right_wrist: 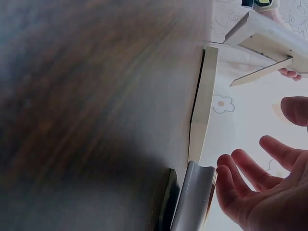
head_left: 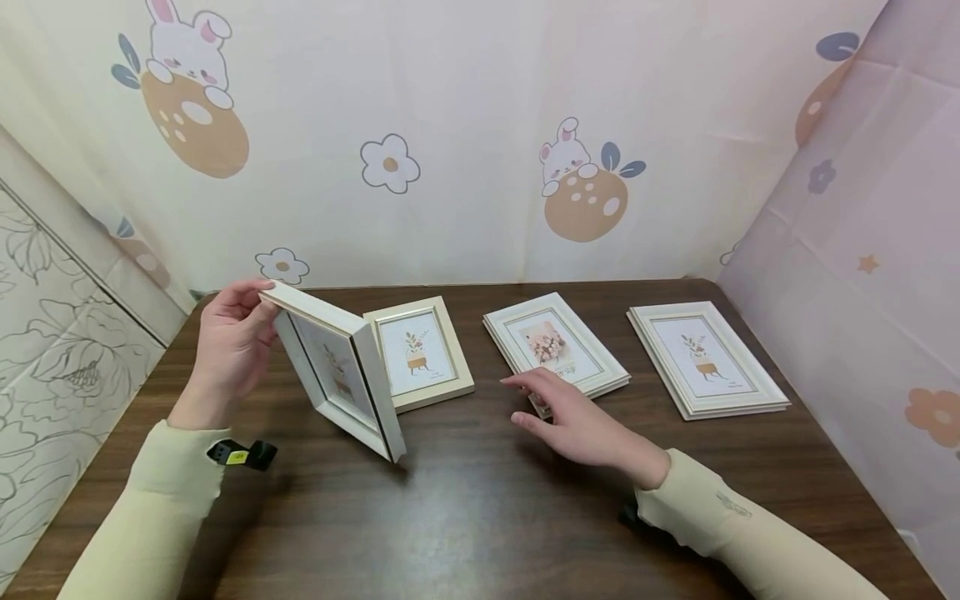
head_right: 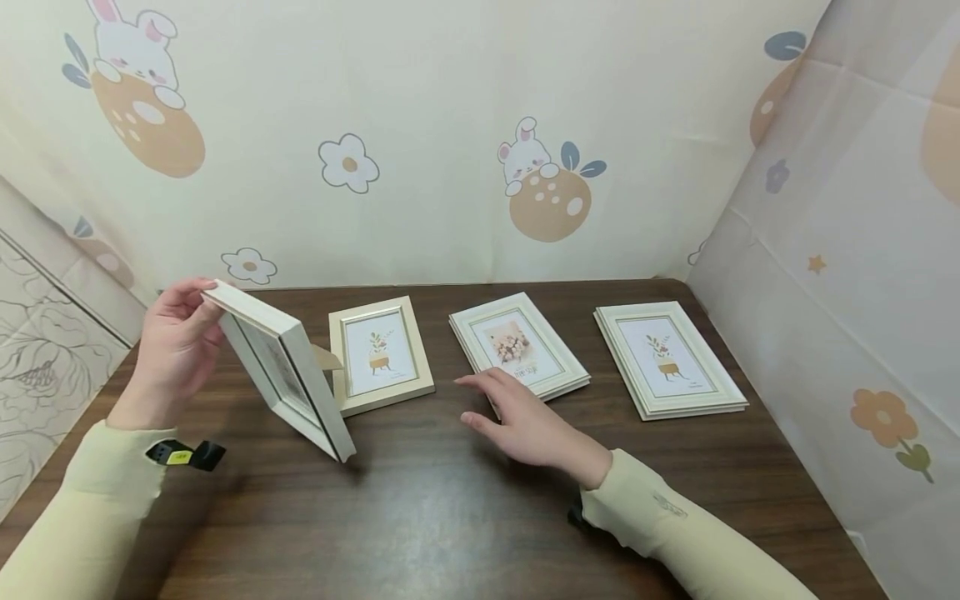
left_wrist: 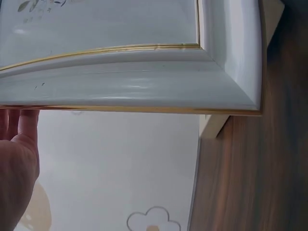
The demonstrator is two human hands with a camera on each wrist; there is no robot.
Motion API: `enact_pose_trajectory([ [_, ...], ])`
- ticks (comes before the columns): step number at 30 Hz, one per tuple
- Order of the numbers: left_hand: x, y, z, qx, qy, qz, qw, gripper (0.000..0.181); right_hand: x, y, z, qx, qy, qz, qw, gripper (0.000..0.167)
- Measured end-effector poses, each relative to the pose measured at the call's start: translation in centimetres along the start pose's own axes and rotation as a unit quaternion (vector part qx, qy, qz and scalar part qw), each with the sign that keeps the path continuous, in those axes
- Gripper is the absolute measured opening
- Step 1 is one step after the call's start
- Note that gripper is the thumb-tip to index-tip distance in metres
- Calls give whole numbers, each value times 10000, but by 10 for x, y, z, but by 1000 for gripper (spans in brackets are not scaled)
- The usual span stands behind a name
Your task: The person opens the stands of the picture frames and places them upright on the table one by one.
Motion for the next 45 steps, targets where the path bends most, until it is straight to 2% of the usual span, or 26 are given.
enact_pose_trajectory([
  [7, -23, 2, 11, 42, 244, 573, 9981, 18, 3, -7, -9, -126, -106, -176, 9997, 43],
  [17, -53, 4, 28, 194, 151, 1122, 9934, 20, 8, -19, -19, -344, -256, -395, 9983, 39],
  [23, -67, 8, 41, 279, 322, 1494, 9879, 20, 11, -24, -24, -423, -207, -516, 9976, 36],
  [33, -96, 8, 55, 234, 570, 2319, 9708, 26, 16, -32, -27, -246, -214, -694, 9971, 37],
  [45, -131, 2, 52, 165, 659, 3018, 9509, 32, 17, -37, -23, -130, -247, -936, 9952, 35],
])
Point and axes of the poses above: each hand's wrist, its own y-axis towards the middle knuckle, its own x-axis out of the palm, z = x × y, the point moved 9 cm from there along y, towards the middle knuckle, and after that the axes turned 15 degrees about -x, right-handed, at the moved point
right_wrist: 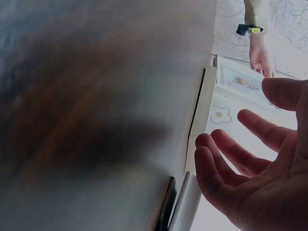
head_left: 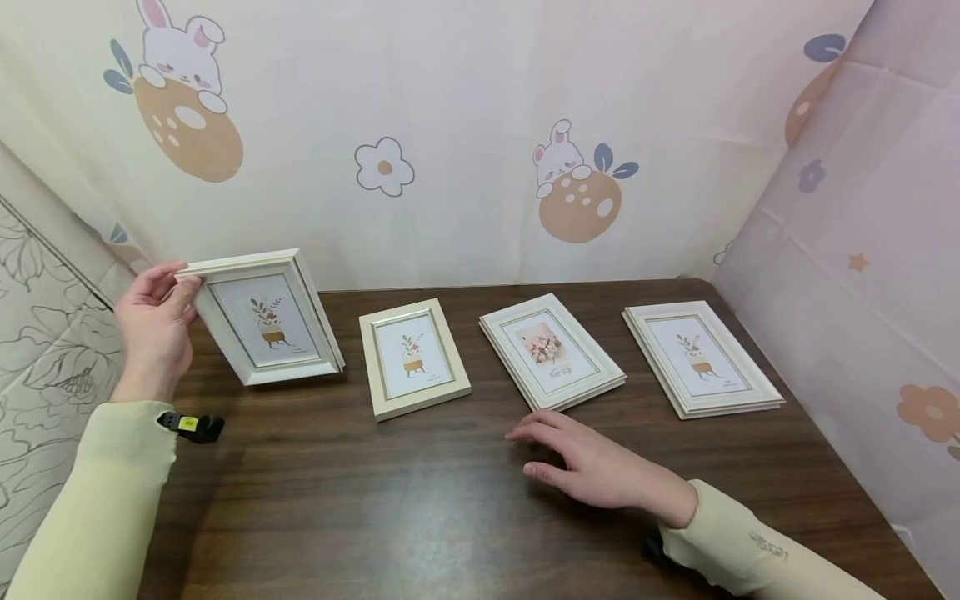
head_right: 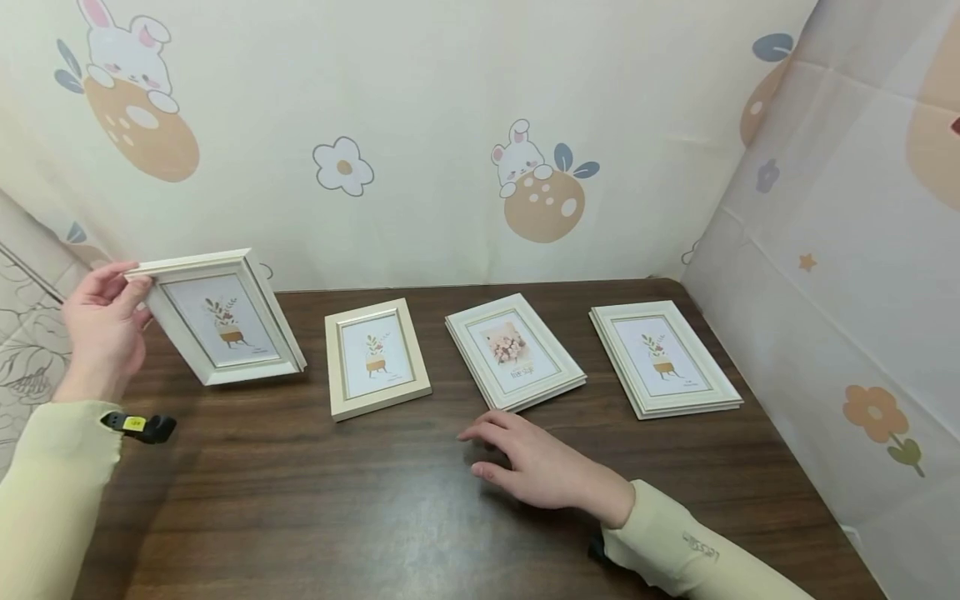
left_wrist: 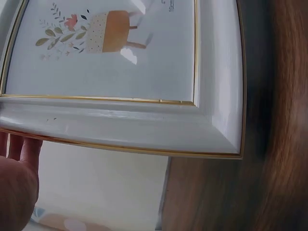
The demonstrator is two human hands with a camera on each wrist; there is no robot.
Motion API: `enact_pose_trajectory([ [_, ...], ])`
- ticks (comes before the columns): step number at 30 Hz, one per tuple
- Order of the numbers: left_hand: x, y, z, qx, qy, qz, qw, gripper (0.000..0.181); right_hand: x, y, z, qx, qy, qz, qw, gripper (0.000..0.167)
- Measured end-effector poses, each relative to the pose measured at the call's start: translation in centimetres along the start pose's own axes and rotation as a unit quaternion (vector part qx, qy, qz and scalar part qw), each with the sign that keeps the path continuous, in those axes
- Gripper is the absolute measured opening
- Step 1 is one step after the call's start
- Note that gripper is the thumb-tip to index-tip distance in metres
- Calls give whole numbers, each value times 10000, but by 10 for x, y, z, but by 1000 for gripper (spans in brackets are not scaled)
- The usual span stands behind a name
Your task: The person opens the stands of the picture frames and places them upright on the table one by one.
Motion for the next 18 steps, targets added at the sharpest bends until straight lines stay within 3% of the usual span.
enact_pose_trajectory([
  [10, -12, 2, -4, -75, 116, 277, 9995, 31, -5, 1, 13, -19, 28, 86, 10000, 34],
  [18, -15, 2, -4, 27, 630, 433, 9971, 35, -15, 2, 19, 92, -28, 205, 9997, 36],
])
Point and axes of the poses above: each hand's wrist, its own y-axis towards the middle knuckle, its own x-axis out of the palm, z = x × y, the point moved 9 cm from there along y, towards the middle knuckle, and after that the axes turned 15 degrees about -x, right-handed, at the moved point
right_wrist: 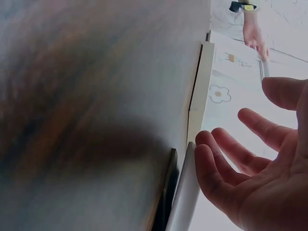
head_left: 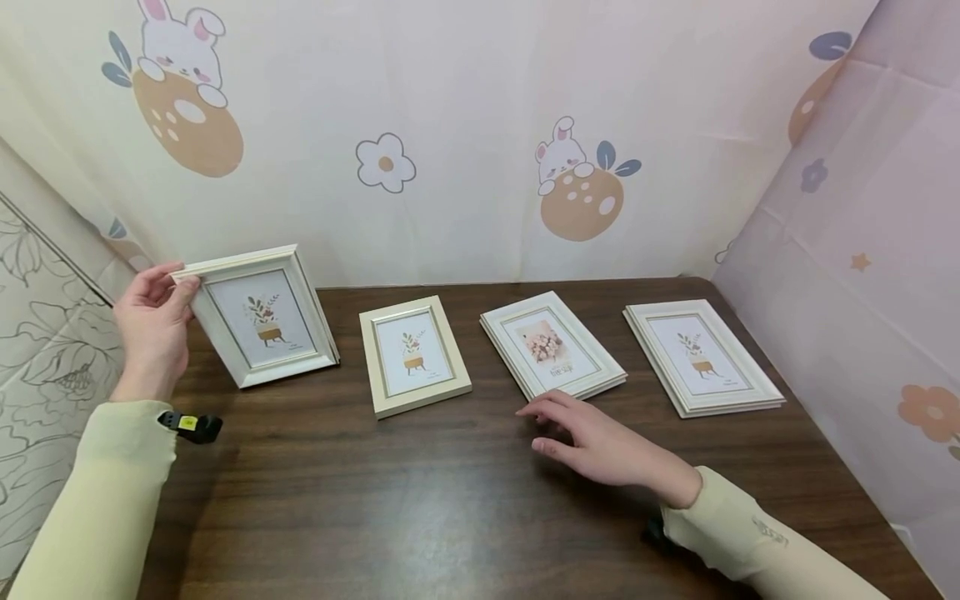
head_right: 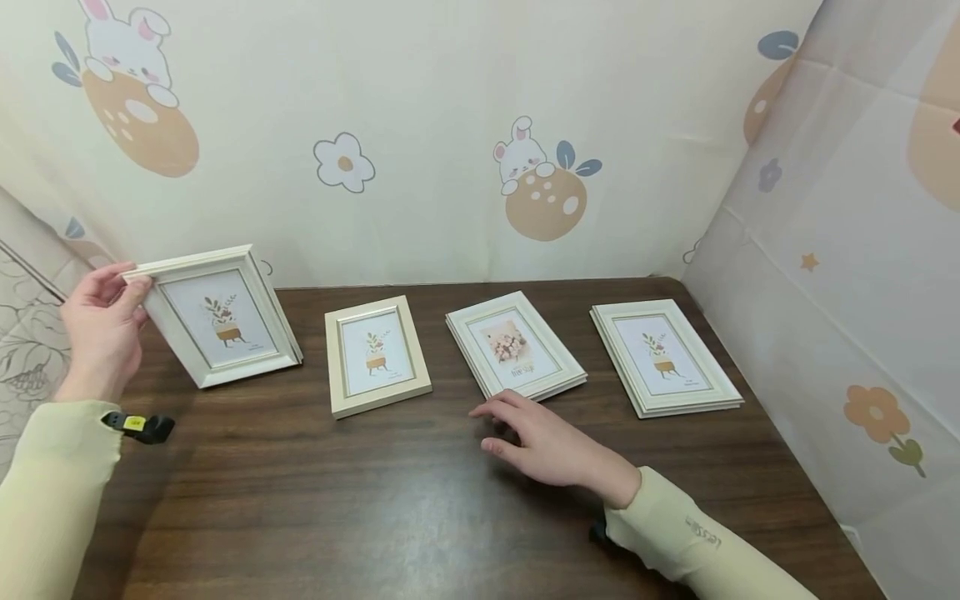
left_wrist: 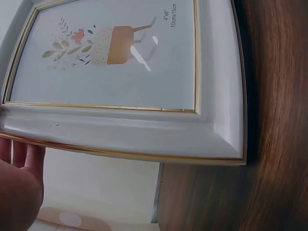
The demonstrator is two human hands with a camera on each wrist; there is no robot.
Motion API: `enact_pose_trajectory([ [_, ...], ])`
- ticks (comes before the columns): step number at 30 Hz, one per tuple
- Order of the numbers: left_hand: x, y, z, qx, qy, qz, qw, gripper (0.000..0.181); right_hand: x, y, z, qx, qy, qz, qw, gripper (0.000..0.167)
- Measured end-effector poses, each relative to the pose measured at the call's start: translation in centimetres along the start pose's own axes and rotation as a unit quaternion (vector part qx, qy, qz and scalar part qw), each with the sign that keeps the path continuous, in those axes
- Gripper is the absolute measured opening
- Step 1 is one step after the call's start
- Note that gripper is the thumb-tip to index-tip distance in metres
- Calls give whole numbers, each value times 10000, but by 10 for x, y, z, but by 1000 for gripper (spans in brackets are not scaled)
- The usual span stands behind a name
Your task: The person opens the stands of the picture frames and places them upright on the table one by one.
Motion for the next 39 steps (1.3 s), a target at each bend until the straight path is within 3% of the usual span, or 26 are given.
enact_pose_trajectory([
  [14, -4, -1, -1, 75, 598, 218, 9979, 42, -19, -2, 6, 29, 146, 348, 9993, 35],
  [19, -6, -7, 9, 421, 836, 458, 9946, 40, -29, 1, 9, -47, 116, 576, 9983, 36],
  [28, -11, -27, 29, 1013, 554, 818, 9899, 28, -46, -4, 21, 179, 302, 868, 9956, 36],
  [34, 3, -39, 30, 1082, 624, 537, 9907, 23, -58, -8, 28, 287, 111, 984, 9947, 37],
  [39, 22, -46, 25, 992, 1211, 112, 9876, 20, -66, -11, 37, 426, -40, 1061, 9934, 36],
])
Point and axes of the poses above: each hand's wrist, its own y-axis towards the middle knuckle, its own x-axis out of the palm, z = x × y, the point moved 9 cm from there along y, towards the middle knuckle, and after that the axes turned 15 degrees about -x, right-handed, at the moved point
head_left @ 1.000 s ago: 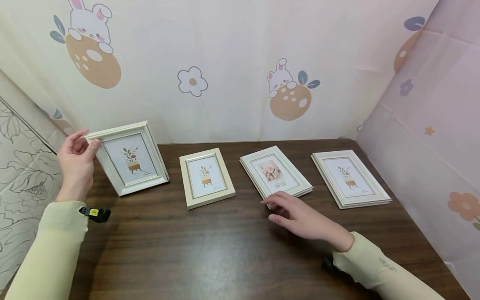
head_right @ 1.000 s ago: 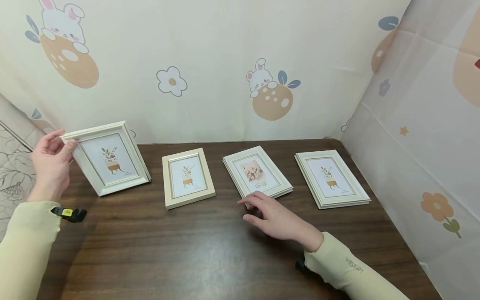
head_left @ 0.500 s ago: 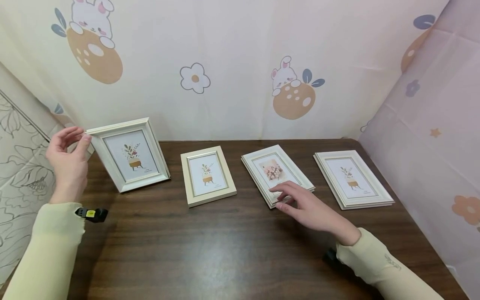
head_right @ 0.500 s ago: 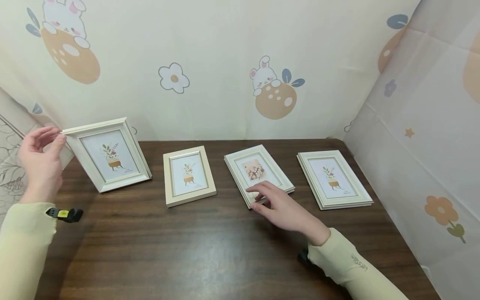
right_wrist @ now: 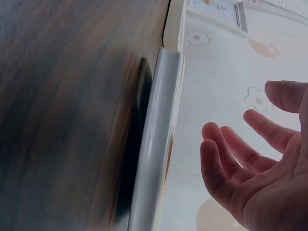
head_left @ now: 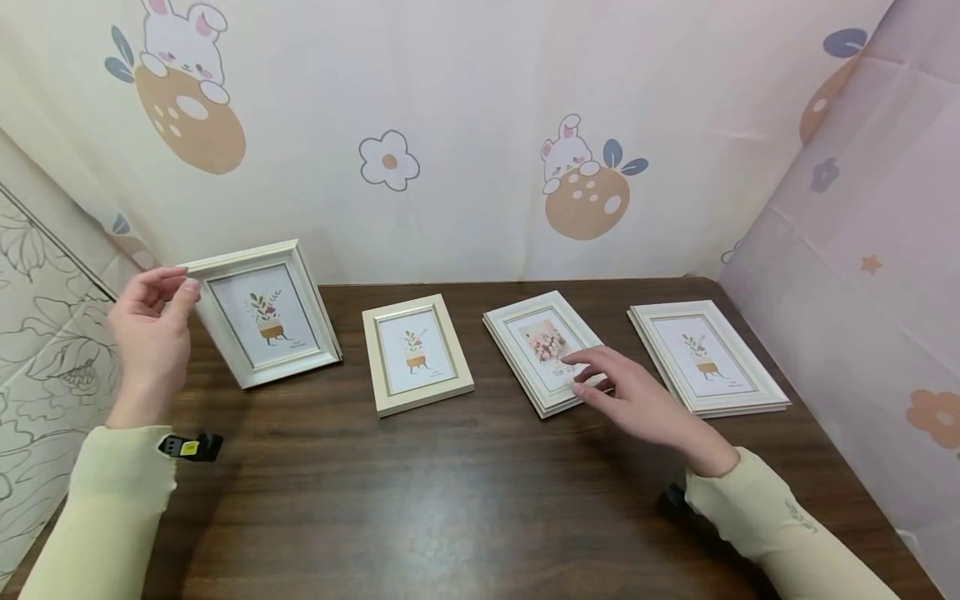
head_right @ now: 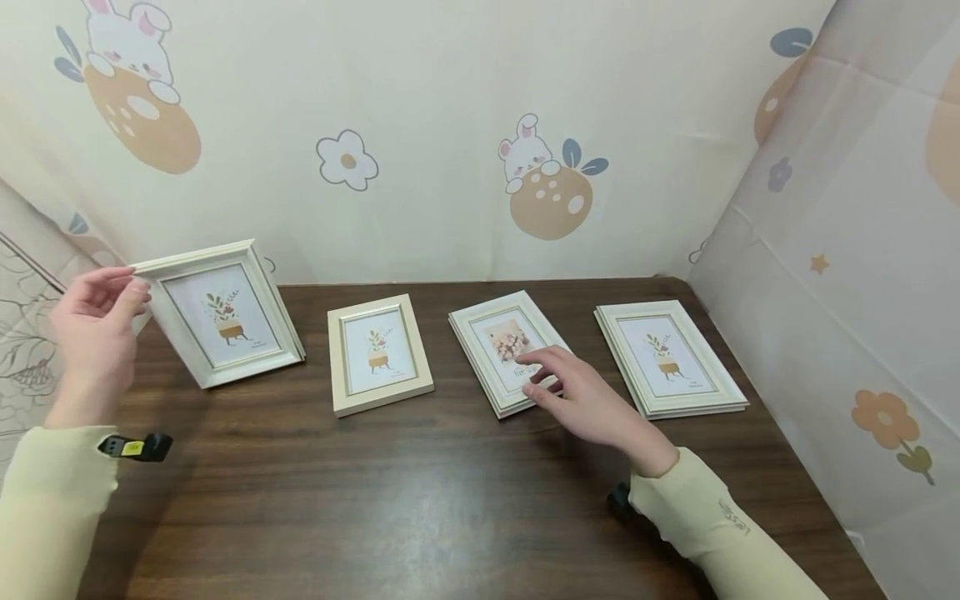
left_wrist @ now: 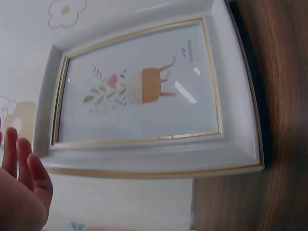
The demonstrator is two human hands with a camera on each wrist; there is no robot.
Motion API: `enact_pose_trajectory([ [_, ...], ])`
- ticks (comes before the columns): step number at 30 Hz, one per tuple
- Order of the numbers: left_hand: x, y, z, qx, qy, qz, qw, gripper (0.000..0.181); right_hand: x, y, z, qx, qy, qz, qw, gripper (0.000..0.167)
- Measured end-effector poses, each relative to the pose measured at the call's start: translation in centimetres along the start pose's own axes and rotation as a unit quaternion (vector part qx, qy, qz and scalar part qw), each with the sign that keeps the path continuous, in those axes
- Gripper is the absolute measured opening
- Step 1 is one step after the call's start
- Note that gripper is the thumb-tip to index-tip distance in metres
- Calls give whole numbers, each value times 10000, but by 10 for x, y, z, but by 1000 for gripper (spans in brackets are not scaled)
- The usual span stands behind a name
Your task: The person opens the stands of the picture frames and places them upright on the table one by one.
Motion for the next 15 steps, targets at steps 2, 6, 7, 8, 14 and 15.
enact_pose_trajectory([
  [2, 8, -4, 0, 46, 397, -152, 9991, 20, -5, 1, 3, 25, -47, 62, 10000, 35],
  [6, 27, -11, 0, 319, 1474, -525, 9872, 24, -15, 1, 6, 102, -49, 195, 9997, 36],
  [7, 33, -14, 0, 405, 1725, -659, 9820, 25, -18, 1, 7, 121, -50, 221, 9997, 36],
  [8, 40, -16, -1, 492, 1938, -811, 9764, 26, -21, 0, 7, 152, -60, 248, 9996, 36],
  [14, 77, -32, -12, 517, 2431, -1739, 9529, 25, -37, -3, 10, 236, -84, 471, 9986, 37],
  [15, 84, -37, -10, 492, 2479, -1856, 9496, 25, -40, -3, 10, 239, -95, 499, 9984, 37],
])
Point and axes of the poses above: each hand's wrist, its own y-axis towards the middle knuckle, its own x-axis out of the palm, z = x × y, the point moved 9 cm from there along y, towards the middle knuckle, and after that the axes turned 15 degrees about -x, right-handed, at the moved point
